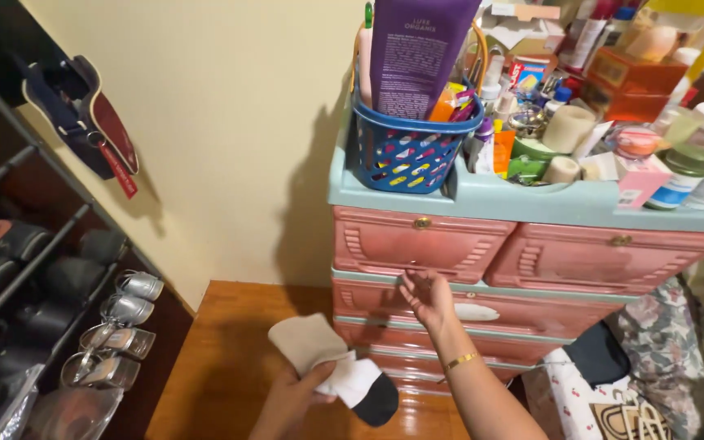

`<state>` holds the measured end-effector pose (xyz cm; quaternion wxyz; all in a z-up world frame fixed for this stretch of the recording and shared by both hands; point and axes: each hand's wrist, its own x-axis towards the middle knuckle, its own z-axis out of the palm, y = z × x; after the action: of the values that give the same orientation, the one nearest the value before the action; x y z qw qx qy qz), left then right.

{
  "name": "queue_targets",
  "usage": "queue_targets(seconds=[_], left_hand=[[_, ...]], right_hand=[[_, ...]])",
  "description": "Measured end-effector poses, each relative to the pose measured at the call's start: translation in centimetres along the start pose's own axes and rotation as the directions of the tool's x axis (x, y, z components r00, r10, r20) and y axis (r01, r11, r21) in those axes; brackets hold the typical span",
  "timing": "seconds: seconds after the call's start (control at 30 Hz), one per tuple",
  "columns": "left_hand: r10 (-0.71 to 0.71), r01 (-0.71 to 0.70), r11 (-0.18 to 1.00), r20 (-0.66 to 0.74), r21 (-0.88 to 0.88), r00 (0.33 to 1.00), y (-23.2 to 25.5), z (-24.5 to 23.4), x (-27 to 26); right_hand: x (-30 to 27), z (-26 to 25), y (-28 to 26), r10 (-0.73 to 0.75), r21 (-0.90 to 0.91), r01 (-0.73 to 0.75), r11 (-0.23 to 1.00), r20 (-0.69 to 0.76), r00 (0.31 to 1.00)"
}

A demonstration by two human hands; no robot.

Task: Fold various pairs of socks and organize them into a dresser drawer.

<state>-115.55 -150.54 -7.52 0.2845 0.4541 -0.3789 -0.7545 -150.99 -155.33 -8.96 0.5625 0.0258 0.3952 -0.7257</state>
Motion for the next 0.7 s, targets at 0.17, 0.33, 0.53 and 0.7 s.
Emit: queue_targets(seconds=[0.17, 0.33, 0.53, 0.7], left_hand=[[0.216, -0.204, 0.976, 0.176, -0.08, 0.96, 6.6, 3.1, 1.8], [0.419, -0.434, 0.901, 0.248, 0.007, 0.873, 15.8, 6.0, 0.4], [0.604, -0.611, 0.791, 0.151, 0.002, 0.782, 22.9, 11.1, 1.5], [0.618, -0.979, 0.197, 0.768, 0.059, 0.171, 28.3, 17.2, 1.1]], right_hand=[[3.1, -0.1, 0.0, -0.045, 0.08, 0.04, 0.996, 0.06, 0.997], [-0.3, -0.5, 1.0, -0.098, 0.064, 0.093, 0.994, 0.084, 0.992], [-9.2, -2.3, 3.1, -0.14, 0.082, 0.135, 0.987, 0.057, 0.989], [-12.3, -3.1, 4.0, -0.097, 0.05, 0.097, 0.994, -0.002, 0.995]])
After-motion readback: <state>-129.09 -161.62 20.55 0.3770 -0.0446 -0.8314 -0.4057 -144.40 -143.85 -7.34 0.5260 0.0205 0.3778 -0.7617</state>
